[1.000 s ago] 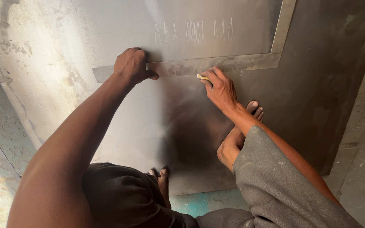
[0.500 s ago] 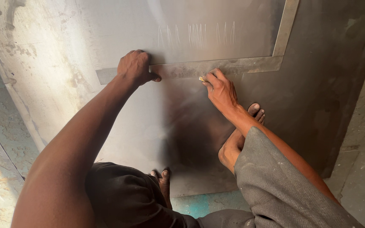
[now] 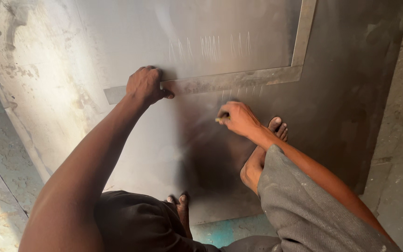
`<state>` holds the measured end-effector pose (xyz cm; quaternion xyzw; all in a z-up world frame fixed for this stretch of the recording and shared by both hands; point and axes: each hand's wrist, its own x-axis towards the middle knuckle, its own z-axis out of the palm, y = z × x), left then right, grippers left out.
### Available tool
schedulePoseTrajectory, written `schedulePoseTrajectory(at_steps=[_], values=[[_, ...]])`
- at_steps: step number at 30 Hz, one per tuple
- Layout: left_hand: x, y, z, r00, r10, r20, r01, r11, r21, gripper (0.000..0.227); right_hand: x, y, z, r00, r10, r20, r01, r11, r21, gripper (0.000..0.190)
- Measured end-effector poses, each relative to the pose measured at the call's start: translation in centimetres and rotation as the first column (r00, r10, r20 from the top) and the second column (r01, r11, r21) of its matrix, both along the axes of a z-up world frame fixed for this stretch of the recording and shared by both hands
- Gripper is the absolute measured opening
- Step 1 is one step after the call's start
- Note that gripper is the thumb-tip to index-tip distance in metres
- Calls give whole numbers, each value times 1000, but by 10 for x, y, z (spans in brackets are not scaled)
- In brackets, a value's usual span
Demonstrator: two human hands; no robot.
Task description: The person uses a metal square ruler and a yellow marking tool to draw straight lines on a large metal sheet. They position the ruler at various angles and slide the marker along the edge to create a grid of intersecting lines.
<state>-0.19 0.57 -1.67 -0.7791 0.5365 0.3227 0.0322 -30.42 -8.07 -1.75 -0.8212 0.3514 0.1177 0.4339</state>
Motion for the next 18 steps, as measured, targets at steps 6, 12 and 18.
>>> schedulePoseTrajectory(at_steps=[6,12,18], values=[[7,-4,-5,1000,24,4,-24,1000,1,54,14,-2,-9,917,-168,363,287,908,-304,16],[2,-3,-4,1000,31,-1,-30,998,51,52,10,-3,-15,917,-107,383,237,920,-311,14],[0,0,-4,1000,8,-6,-8,1000,-9,54,13,-11,-19,978,-118,174,171,930,-325,7]])
